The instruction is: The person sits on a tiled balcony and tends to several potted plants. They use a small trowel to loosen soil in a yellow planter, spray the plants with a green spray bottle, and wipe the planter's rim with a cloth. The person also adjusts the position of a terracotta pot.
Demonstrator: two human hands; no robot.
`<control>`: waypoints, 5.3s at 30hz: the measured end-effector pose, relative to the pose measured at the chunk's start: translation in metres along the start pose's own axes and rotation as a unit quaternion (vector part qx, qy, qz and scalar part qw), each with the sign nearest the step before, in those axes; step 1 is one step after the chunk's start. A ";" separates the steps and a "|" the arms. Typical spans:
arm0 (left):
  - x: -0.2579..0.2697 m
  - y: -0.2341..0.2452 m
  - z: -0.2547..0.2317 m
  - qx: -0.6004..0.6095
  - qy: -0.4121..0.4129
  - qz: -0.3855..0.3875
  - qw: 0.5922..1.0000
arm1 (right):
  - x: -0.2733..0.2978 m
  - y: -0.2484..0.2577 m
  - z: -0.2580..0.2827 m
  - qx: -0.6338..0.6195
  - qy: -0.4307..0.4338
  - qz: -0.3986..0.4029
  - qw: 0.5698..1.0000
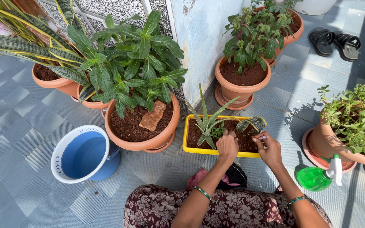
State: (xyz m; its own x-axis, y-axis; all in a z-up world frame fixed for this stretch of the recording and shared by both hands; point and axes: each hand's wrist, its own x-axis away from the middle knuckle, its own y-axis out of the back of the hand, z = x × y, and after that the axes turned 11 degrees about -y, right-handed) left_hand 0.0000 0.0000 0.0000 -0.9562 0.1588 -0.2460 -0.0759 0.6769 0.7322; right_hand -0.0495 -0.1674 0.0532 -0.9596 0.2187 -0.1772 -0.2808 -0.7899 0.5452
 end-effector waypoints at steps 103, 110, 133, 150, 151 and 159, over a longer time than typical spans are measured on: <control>0.039 0.128 0.214 0.123 0.171 0.033 0.977 | 0.051 -0.179 0.084 -0.174 -0.048 0.012 0.984; 0.035 0.121 0.218 0.184 0.188 0.044 0.964 | 0.055 -0.125 0.125 -0.161 0.006 -0.056 0.985; 0.027 0.110 0.238 0.206 0.117 0.081 0.968 | -0.035 -0.222 0.175 0.121 0.127 0.126 0.976; 0.036 0.126 0.236 0.217 0.121 0.089 0.965 | -0.044 -0.203 0.198 0.250 0.113 0.286 0.918; 0.037 0.127 0.236 0.216 0.127 0.096 0.963 | -0.041 -0.197 0.198 0.241 0.117 0.287 0.920; 0.033 0.136 0.226 0.223 0.185 0.130 0.948 | -0.038 -0.193 0.198 0.213 0.107 0.307 0.921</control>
State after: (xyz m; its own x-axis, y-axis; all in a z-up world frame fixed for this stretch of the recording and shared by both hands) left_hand 0.0218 0.2597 -0.0527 -0.9662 0.1553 0.2058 0.2247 0.8988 0.3765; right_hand 0.0367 0.0908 0.1171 -0.9265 -0.3495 0.1392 0.2877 -0.4199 0.8608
